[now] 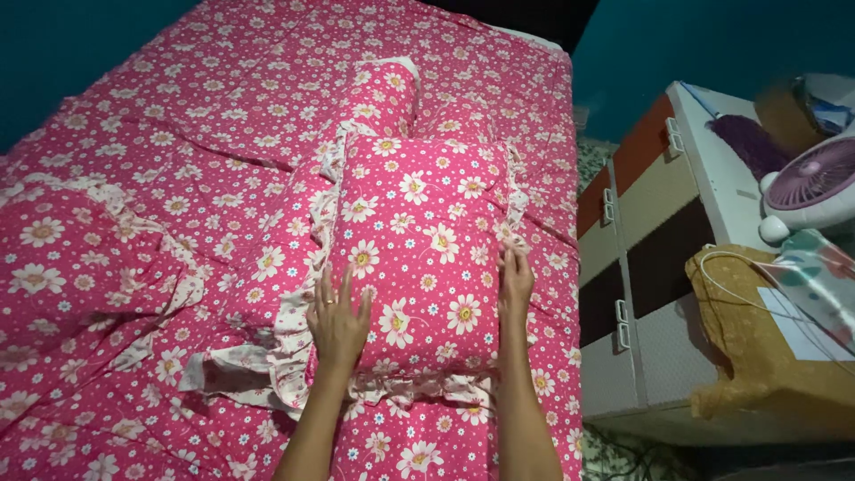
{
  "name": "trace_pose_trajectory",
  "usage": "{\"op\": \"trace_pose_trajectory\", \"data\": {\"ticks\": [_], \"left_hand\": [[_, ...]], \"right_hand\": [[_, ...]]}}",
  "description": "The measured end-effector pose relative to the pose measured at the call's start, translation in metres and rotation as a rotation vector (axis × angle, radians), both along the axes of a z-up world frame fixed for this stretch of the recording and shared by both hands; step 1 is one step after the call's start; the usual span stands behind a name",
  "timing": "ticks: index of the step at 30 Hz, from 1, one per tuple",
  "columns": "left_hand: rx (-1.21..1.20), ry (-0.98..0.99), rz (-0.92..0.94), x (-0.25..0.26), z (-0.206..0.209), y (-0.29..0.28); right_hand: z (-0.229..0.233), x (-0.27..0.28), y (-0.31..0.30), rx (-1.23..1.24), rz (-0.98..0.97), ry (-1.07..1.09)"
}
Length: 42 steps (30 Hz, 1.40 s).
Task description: Arranging and straightening pillows and bolsters on a bed.
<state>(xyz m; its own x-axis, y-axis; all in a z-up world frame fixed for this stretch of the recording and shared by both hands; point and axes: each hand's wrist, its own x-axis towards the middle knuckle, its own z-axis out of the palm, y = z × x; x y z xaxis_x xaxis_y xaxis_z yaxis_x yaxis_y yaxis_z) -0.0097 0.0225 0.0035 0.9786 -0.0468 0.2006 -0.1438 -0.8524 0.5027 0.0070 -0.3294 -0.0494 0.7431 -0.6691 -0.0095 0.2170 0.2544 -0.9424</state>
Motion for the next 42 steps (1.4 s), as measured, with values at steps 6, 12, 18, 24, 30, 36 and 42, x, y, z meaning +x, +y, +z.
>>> {"op": "trace_pose_trajectory", "data": {"ticks": [6,12,18,24,30,36,42], "left_hand": [[-0.036,-0.007,0.003,-0.002,-0.03,0.02],[-0.103,-0.058,-0.003,-0.001,-0.032,0.019],[-0.212,-0.029,0.01,0.002,-0.029,0.018],[-0.367,-0.067,-0.008,-0.002,-0.007,0.01],[-0.442,-0.219,-0.076,-0.005,0.008,-0.009],[-0.639,-0.205,-0.17,-0.008,0.027,-0.036],[-0.686,-0.1,-0.272,-0.011,0.0,-0.075]], "right_hand": [[0.008,-0.042,0.017,-0.64,-0.005,0.445],[-0.005,-0.048,-0.001,-0.575,0.205,0.678],[0.053,-0.066,0.015,-0.277,0.263,0.475],[0.082,-0.075,0.0,-0.189,0.239,0.411],[0.128,-0.084,0.016,-0.187,0.093,0.239],[0.181,-0.104,0.026,-0.164,0.007,-0.081],[0.204,-0.116,0.002,-0.34,0.019,-0.23]]}}
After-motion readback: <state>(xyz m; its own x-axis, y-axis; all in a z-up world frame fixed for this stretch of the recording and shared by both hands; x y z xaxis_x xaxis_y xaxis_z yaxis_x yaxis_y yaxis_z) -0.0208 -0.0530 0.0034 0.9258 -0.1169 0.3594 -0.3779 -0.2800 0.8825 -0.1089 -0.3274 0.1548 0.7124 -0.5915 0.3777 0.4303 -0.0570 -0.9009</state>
